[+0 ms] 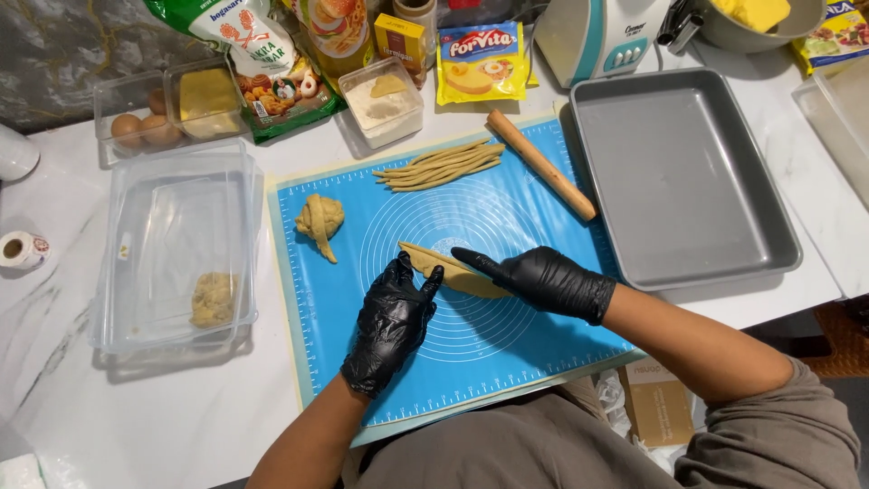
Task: A person wearing black gloves is shaping small pieces of dough into twisted forms on a silicone mat and placing them onto a metal baking tray.
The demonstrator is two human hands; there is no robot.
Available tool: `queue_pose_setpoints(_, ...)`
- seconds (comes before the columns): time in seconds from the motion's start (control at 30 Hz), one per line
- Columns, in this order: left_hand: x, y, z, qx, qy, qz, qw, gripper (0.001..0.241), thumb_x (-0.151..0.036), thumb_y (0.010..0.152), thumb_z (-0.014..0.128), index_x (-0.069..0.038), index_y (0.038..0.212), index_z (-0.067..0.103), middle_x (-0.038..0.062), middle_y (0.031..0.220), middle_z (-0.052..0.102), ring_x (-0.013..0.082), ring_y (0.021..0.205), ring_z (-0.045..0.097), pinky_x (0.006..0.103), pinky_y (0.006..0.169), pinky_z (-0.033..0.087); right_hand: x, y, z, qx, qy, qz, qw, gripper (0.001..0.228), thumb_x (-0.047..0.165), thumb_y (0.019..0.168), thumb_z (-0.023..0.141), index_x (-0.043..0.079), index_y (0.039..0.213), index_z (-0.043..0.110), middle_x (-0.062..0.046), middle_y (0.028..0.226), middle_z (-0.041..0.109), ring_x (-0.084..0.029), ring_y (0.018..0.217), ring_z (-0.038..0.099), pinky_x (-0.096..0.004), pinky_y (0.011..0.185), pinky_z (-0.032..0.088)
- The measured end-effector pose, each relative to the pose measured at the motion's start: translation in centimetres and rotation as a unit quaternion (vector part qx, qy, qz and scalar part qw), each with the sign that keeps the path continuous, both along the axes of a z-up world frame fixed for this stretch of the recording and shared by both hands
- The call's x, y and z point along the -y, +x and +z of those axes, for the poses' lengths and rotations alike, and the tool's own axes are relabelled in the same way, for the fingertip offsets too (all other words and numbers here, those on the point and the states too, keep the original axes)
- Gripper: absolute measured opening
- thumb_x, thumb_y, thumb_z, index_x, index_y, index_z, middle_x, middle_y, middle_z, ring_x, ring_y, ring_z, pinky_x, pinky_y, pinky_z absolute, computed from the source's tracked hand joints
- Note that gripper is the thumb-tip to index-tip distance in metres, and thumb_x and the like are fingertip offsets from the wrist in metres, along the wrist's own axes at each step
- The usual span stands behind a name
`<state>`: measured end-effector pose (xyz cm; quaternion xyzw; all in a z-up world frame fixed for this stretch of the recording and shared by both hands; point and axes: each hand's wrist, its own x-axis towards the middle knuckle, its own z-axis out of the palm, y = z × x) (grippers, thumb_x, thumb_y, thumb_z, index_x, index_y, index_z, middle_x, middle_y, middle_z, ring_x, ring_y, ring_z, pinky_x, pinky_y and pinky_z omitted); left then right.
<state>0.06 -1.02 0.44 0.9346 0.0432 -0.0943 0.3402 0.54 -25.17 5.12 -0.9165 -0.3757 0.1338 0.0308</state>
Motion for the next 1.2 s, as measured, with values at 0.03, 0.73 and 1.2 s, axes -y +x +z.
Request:
queue_pose_setpoints(0.03, 0.0, 0.0, -0.2, -0.001, 0.000, 0.001, 1.000, 0.070, -0.068, 0.088, 0.062, -0.013, 0.131, 0.060, 0.016, 0.111, 0.070, 0.0395, 0.111, 0.069, 0.0524, 0.084, 0.060, 0.0, -0.1, 0.0, -0.001, 0.000, 0.001, 1.000, 0.073, 0.013, 0.101, 0.053, 0.013, 0.164, 0.015, -0.010, 0.094, 0.075, -0.025, 0.080, 0.076, -0.038, 0.069, 0.064)
queue_pose_setpoints(0.73, -0.5, -0.5, -1.4, 0.079, 0.022, -0.075, 0.994, 0.066, -0.059, 0.087, 0.065, -0.013, 0.135, 0.057, 0.019, 0.116, 0.067, 0.0414, 0.113, 0.066, 0.0529, 0.085, 0.060, 3.9, -2.0, -4.4, 0.068, 0.089, -0.019, 0.993, 0.066, 0.011, 0.095, 0.059, 0.009, 0.157, 0.035, -0.010, 0.076, 0.069, -0.029, 0.063, 0.069, -0.040, 0.052, 0.057)
queue_pose_setpoints(1.2, -0.6, 0.3, -2.6, 0.124, 0.035, -0.100, 0.987, 0.065, -0.052, 0.087, 0.067, -0.013, 0.138, 0.055, 0.021, 0.119, 0.065, 0.0428, 0.114, 0.065, 0.0533, 0.085, 0.059, 2.9, -1.4, -4.0, 0.058, 0.100, -0.022, 0.993, 0.053, 0.021, 0.102, 0.050, 0.014, 0.154, 0.044, -0.008, 0.083, 0.071, -0.027, 0.069, 0.072, -0.036, 0.056, 0.056)
